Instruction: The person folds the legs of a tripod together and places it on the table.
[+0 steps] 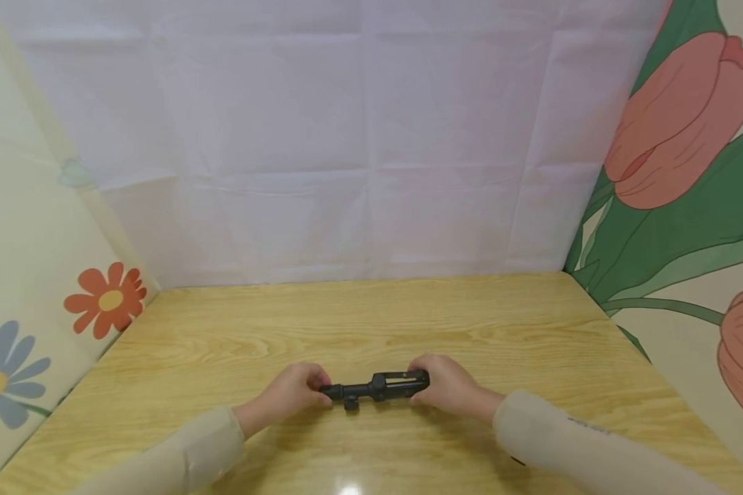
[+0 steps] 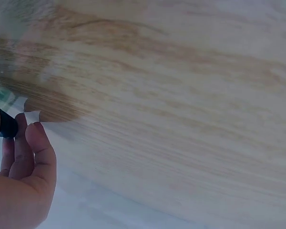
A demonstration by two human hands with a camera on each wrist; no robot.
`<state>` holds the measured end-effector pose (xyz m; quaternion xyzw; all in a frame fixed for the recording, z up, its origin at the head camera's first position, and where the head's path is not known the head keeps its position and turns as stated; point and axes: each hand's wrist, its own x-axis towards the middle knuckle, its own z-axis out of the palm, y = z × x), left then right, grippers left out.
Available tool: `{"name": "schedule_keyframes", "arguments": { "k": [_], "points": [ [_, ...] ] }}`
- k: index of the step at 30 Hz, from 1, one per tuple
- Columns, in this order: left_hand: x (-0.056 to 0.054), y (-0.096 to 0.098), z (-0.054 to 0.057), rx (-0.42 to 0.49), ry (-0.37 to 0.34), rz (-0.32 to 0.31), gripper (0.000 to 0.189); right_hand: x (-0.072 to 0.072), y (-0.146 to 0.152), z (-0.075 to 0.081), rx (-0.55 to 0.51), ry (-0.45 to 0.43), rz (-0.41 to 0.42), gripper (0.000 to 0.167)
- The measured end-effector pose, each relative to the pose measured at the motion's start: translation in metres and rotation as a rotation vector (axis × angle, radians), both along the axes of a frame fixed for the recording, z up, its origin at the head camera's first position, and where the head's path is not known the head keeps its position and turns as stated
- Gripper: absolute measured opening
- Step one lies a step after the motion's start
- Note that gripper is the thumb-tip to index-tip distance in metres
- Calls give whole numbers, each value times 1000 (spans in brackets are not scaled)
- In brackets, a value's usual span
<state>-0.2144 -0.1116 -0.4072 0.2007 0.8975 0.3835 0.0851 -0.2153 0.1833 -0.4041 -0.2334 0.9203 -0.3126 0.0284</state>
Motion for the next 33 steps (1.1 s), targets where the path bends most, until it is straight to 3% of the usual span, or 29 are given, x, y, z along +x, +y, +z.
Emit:
{"name": "schedule_keyframes", "arguments": {
  "k": [9, 17, 33],
  "points": [
    [-1, 0, 2, -7, -3, -10, 20, -3, 0, -1, -10, -16, 15, 45],
    [-1, -2, 1, -3, 18, -13, 20, -5, -1, -2, -19, -106, -19, 48],
    [1, -12, 3, 55, -21, 13, 26, -8, 5, -6, -18, -74, 62, 53]
  ]
}}
